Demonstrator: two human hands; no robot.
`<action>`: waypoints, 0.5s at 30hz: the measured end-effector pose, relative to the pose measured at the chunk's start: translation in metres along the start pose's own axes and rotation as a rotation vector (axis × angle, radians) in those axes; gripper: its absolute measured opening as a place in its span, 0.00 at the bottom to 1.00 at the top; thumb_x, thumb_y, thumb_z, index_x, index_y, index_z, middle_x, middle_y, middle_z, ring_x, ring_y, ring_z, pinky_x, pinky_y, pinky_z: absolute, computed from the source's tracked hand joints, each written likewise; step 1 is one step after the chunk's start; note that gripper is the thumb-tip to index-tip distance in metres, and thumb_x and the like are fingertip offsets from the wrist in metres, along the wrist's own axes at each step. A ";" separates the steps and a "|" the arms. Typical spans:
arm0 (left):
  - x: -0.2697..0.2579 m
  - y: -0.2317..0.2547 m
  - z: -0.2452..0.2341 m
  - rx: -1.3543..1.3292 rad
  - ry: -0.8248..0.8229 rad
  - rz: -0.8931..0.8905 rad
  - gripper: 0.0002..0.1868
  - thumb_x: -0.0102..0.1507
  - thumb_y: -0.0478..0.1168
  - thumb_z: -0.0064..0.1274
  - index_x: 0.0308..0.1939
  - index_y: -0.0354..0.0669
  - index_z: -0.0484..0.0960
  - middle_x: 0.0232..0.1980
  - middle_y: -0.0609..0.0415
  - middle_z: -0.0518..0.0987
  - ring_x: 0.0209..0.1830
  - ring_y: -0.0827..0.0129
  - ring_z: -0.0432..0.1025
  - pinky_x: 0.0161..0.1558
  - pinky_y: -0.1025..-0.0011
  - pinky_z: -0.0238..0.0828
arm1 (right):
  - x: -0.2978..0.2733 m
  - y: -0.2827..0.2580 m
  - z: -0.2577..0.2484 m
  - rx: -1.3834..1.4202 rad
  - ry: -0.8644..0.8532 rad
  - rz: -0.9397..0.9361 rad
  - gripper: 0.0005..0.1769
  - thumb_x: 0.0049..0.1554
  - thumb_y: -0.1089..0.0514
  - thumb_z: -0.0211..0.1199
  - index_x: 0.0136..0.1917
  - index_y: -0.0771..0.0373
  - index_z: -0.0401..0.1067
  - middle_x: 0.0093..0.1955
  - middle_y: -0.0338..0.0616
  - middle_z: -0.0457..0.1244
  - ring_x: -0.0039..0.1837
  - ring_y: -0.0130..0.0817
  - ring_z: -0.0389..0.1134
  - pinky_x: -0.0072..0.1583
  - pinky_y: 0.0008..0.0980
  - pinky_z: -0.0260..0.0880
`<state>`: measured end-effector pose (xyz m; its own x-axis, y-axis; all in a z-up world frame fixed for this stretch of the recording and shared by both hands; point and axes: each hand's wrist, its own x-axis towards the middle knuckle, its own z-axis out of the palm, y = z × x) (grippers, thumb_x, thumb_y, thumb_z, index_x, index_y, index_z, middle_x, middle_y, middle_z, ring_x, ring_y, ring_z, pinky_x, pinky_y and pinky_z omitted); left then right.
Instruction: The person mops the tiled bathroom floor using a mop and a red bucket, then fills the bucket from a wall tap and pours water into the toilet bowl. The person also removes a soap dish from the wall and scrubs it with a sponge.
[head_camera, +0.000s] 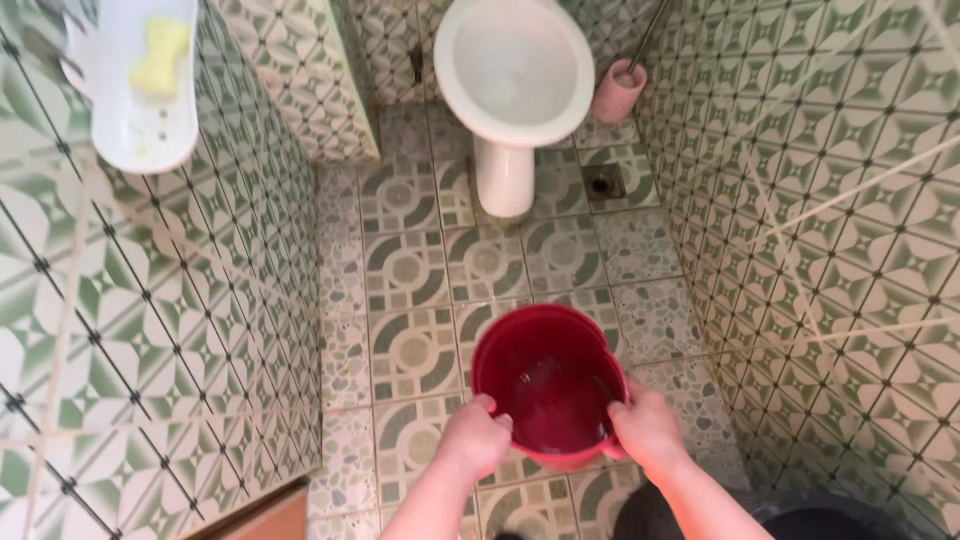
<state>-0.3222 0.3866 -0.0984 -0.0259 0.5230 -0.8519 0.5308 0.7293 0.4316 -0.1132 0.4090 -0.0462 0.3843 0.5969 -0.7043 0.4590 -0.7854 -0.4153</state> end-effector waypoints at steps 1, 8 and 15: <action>0.014 -0.005 0.009 0.048 0.031 0.060 0.25 0.65 0.50 0.45 0.65 0.49 0.76 0.66 0.51 0.78 0.65 0.55 0.73 0.65 0.66 0.67 | -0.010 -0.005 -0.011 0.090 -0.019 0.099 0.32 0.58 0.69 0.45 0.71 0.54 0.73 0.49 0.62 0.72 0.31 0.50 0.73 0.36 0.38 0.80; -0.053 0.072 -0.036 0.069 -0.072 0.014 0.23 0.69 0.47 0.43 0.69 0.52 0.73 0.70 0.54 0.75 0.69 0.58 0.70 0.69 0.65 0.66 | -0.016 -0.034 -0.076 -0.349 -0.046 0.155 0.24 0.61 0.60 0.48 0.61 0.55 0.82 0.35 0.52 0.73 0.24 0.40 0.72 0.35 0.32 0.79; -0.022 0.080 -0.073 0.155 -0.104 0.084 0.26 0.69 0.49 0.43 0.72 0.54 0.69 0.74 0.57 0.70 0.74 0.61 0.65 0.74 0.69 0.58 | 0.061 -0.079 -0.034 -0.807 -0.193 0.147 0.25 0.59 0.65 0.38 0.61 0.71 0.72 0.38 0.59 0.73 0.27 0.38 0.75 0.29 0.32 0.76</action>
<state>-0.3411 0.4661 -0.0236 0.1073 0.5247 -0.8445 0.6513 0.6046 0.4585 -0.0991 0.5129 -0.0369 0.3748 0.4019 -0.8355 0.8751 -0.4509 0.1757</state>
